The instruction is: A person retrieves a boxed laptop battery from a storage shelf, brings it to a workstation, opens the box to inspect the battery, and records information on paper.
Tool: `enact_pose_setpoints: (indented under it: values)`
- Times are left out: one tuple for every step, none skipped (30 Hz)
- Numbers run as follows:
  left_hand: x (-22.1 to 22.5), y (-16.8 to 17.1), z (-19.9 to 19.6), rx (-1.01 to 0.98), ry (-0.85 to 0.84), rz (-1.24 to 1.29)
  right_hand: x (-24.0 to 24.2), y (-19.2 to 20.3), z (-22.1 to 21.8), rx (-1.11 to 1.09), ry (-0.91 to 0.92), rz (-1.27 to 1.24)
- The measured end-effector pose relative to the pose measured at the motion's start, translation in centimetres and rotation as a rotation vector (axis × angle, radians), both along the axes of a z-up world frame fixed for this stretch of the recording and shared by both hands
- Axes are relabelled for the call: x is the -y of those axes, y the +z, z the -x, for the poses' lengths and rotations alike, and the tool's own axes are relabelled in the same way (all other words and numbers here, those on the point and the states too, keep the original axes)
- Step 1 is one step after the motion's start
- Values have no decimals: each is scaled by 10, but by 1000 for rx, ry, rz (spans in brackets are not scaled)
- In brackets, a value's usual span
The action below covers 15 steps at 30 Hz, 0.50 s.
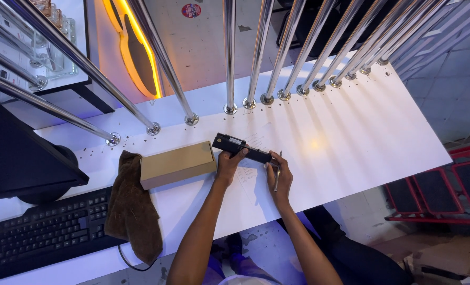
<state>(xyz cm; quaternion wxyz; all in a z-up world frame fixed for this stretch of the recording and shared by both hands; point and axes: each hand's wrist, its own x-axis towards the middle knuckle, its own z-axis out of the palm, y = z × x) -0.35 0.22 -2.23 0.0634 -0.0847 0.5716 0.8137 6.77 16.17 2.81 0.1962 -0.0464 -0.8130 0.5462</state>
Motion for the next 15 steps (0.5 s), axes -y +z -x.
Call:
enact_pose_setpoints:
  values:
    - [0, -1, 0, -3, 5, 3, 0, 1, 0, 2, -2, -2]
    - [0, 2, 0, -4, 4, 4, 0, 0, 0, 1, -3, -1]
    - [1, 5, -1, -4, 1, 14, 0, 0, 0, 6, -4, -9]
    - [1, 9, -1, -3, -3, 23, 0, 0, 0, 12, -6, -17]
    - [1, 8, -1, -3, -5, 24, 0, 1, 1, 11, -8, -17]
    - [1, 8, -1, -2, -3, 31, 0, 1, 0, 15, -9, -15]
    - [1, 7, -1, -2, -2, 38, 0, 2, 0, 18, -10, -14]
    - [1, 9, -2, -1, -2, 39, 0, 0, 0, 19, -10, -14]
    - [1, 11, -3, -5, -3, 35, 0, -2, 1, 14, -9, -13]
    - [1, 14, -3, -9, -5, 31, 0, -4, 1, 10, -8, -13]
    - [1, 13, -3, -9, -6, 31, -1, -5, 2, 10, -9, -13]
    - [1, 12, -3, -10, -4, 38, -1, -5, 2, 15, -5, -13]
    - [1, 11, -2, -10, -2, 46, -2, -6, 2, 20, -1, -13]
    - [0, 10, -2, -9, -1, 45, 0, -2, 2, 21, -1, -13]
    - [0, 9, -2, -10, 3, 40, 1, 3, 1, 29, -6, 15]
